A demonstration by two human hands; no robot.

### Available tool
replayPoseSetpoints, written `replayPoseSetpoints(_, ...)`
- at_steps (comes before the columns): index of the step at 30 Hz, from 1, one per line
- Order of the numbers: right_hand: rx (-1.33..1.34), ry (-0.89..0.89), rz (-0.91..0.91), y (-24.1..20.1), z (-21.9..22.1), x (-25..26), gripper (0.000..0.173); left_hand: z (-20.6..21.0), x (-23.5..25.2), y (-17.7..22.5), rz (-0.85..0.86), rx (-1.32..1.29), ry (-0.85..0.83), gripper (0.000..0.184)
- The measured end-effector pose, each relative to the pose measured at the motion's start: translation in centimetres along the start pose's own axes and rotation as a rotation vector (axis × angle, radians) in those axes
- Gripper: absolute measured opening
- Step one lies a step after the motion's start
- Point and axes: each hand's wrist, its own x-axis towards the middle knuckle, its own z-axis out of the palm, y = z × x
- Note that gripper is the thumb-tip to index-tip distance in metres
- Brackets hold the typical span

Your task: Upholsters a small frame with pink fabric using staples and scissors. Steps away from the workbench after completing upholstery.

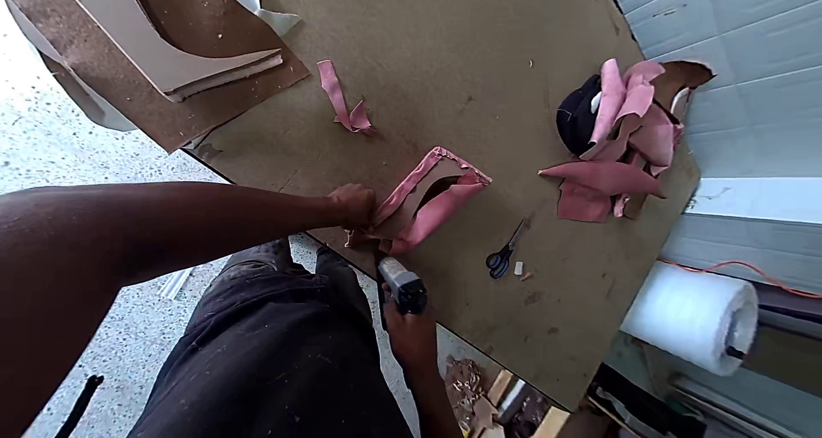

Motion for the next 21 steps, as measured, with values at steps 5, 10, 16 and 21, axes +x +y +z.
replayPoseSetpoints(5,-0.114,-0.003,0.053,-2.2,1.4,2.1,0.026,-0.1,-0.3,-0.3,0.001,-0.010,0.008,0.025)
replayPoseSetpoints(10,-0.153,-0.032,0.084,-2.5,1.6,2.8,0.024,-0.5,-0.6,0.0,-0.017,0.002,-0.020,0.029)
replayPoseSetpoints(16,-0.169,0.023,0.093,-4.1,2.2,2.6,0.021,-0.3,-0.2,0.0,0.010,-0.002,-0.030,0.027)
replayPoseSetpoints(21,-0.153,-0.011,0.116,-4.2,2.3,2.9,0.018,-0.1,0.2,-0.4,0.025,-0.021,-0.023,0.027)
